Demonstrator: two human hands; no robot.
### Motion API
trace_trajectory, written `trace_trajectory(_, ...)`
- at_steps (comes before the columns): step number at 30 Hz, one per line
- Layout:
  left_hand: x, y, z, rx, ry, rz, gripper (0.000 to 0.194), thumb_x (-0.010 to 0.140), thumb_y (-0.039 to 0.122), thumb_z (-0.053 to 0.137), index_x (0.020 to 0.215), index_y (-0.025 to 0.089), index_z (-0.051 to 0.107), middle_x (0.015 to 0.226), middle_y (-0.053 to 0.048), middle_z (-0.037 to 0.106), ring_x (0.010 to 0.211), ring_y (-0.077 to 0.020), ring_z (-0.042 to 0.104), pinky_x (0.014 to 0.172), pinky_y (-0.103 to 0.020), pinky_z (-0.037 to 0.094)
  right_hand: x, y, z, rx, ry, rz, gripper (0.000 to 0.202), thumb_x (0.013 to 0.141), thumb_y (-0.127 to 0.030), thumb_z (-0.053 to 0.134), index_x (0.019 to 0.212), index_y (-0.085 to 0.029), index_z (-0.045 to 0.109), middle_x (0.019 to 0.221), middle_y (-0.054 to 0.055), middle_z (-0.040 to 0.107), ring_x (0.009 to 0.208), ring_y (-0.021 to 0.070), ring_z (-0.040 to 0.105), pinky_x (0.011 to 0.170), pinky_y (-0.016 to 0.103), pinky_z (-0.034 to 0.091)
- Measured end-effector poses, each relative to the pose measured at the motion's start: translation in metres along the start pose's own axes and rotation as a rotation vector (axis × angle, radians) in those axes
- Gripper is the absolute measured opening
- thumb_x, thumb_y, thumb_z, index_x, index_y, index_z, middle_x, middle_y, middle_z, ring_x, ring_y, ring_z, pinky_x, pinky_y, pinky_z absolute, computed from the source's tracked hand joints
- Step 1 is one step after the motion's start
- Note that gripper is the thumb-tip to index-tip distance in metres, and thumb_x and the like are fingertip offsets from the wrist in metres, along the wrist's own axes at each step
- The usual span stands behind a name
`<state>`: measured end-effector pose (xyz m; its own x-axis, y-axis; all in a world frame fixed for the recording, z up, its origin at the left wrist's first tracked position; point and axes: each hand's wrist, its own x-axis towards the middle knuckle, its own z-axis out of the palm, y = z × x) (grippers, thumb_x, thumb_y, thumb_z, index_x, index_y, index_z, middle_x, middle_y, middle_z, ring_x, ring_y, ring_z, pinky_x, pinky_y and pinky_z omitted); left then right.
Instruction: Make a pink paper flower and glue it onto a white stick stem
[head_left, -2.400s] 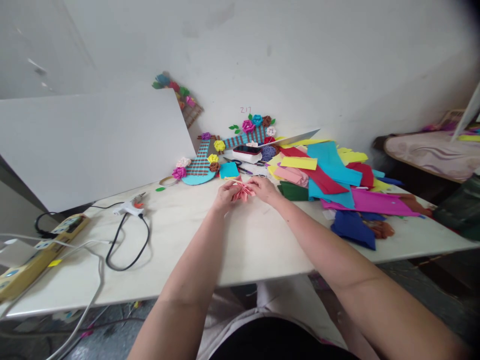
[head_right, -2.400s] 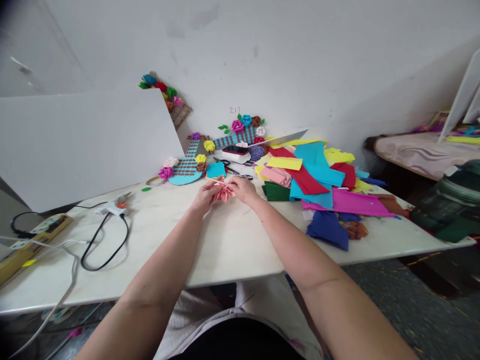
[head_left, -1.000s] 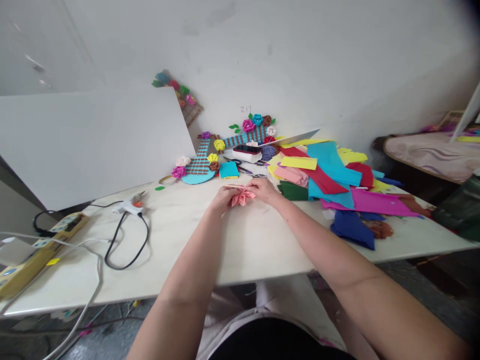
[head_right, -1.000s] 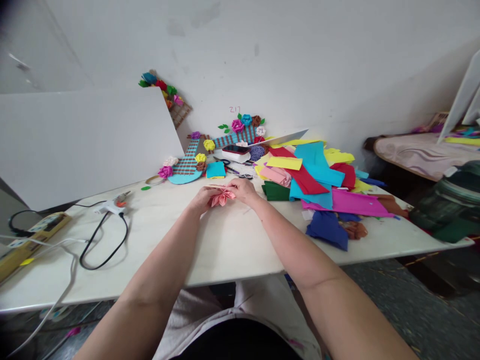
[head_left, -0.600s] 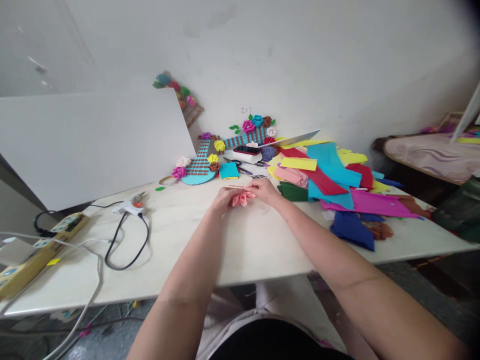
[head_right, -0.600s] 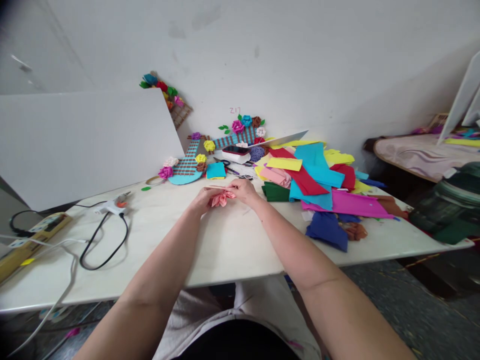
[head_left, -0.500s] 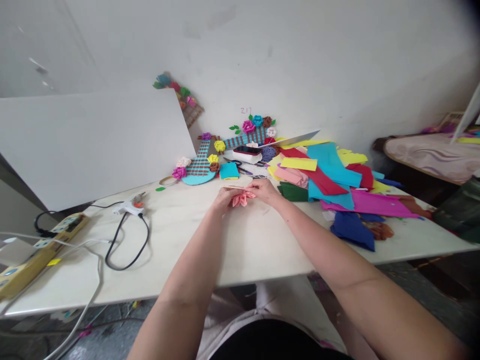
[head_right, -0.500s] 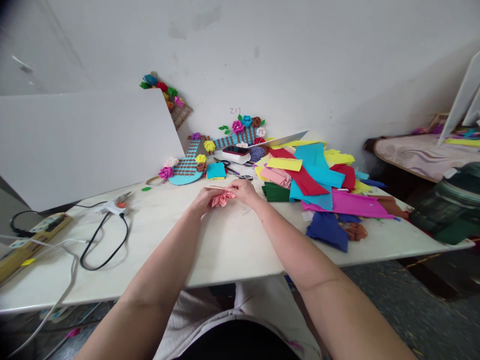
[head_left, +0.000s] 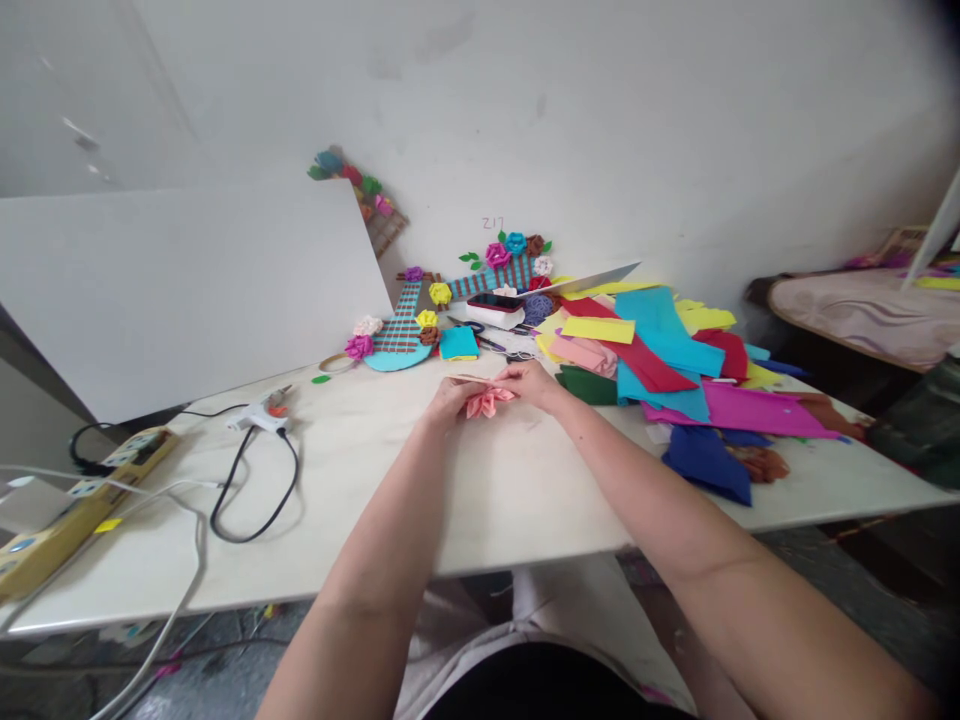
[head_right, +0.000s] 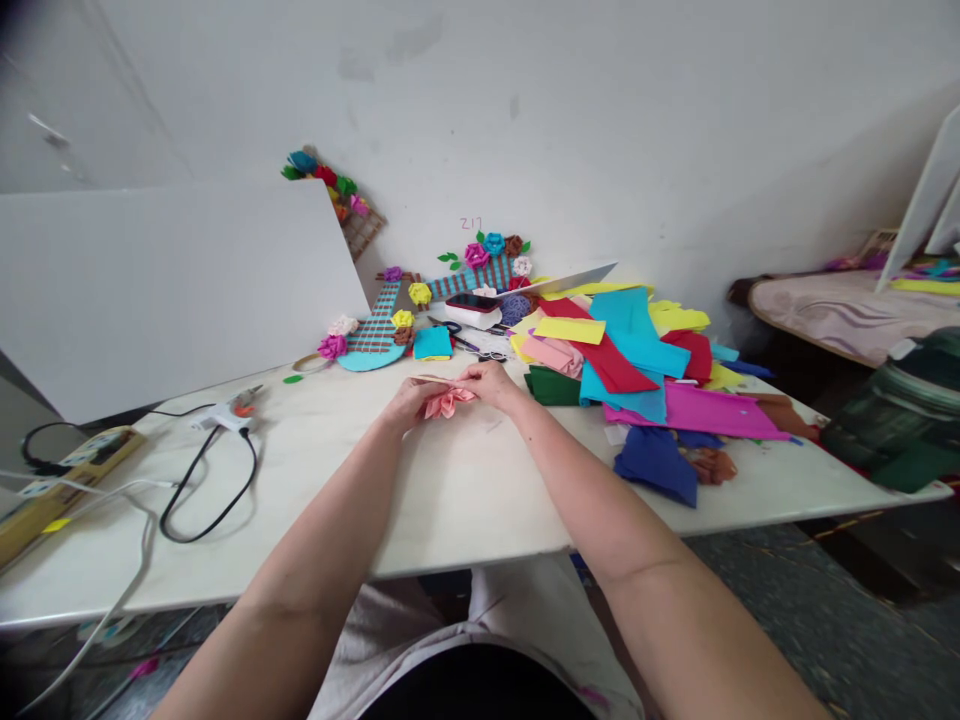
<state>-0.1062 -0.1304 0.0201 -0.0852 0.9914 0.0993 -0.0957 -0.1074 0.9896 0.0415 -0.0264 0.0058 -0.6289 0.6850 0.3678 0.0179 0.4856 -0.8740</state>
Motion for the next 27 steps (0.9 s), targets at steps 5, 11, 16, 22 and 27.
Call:
trace_trajectory(5,-0.003,0.006,0.001,0.076,0.000,-0.042,0.018,0.064,0.026,0.066,0.061,0.009,0.068,0.052,-0.010,0.063,0.038,-0.0119,0.048,0.040,-0.025,0.029,-0.003,-0.004,0.000,0.038,0.011,0.008,0.032,0.059,-0.047,0.074,0.067,-0.015,0.073,0.060,0.001,0.063,0.056,0.0120,0.053,0.052,0.024,0.043)
trace_trajectory(11,-0.005,0.008,0.003,0.072,0.001,-0.060,0.015,0.062,0.025,0.064,0.058,0.010,0.064,0.051,-0.008,0.061,0.037,-0.0118,0.048,0.039,-0.024,0.030,-0.004,-0.008,0.000,0.076,-0.003,0.032,0.032,0.056,-0.046,0.076,0.065,-0.016,0.072,0.059,0.002,0.064,0.058,0.0139,0.057,0.057,0.027,0.048)
trace_trajectory(16,-0.001,0.003,0.003,0.048,0.000,-0.048,0.013,0.062,0.023,0.064,0.059,0.010,0.064,0.050,-0.007,0.061,0.037,-0.0116,0.047,0.039,-0.024,0.029,-0.005,-0.009,-0.001,0.086,0.001,0.089,0.033,0.053,-0.045,0.079,0.065,-0.015,0.072,0.060,0.002,0.065,0.058,0.0137,0.057,0.058,0.027,0.049)
trace_trajectory(22,0.006,-0.005,0.000,-0.052,0.017,-0.089,0.026,0.066,0.035,0.067,0.059,0.011,0.062,0.047,-0.007,0.059,0.034,-0.0114,0.047,0.037,-0.024,0.028,-0.005,-0.010,0.000,0.134,-0.004,0.105,0.030,0.054,-0.040,0.079,0.067,-0.014,0.072,0.059,0.001,0.065,0.055,0.0120,0.056,0.055,0.025,0.047)
trace_trajectory(27,0.004,-0.004,0.000,-0.030,0.022,-0.041,0.040,0.068,0.047,0.069,0.060,0.010,0.062,0.048,-0.007,0.060,0.033,-0.0111,0.047,0.036,-0.024,0.029,-0.004,-0.013,0.002,0.150,-0.003,0.072,0.025,0.055,-0.036,0.077,0.065,-0.014,0.071,0.060,0.002,0.065,0.057,0.0125,0.057,0.057,0.026,0.048)
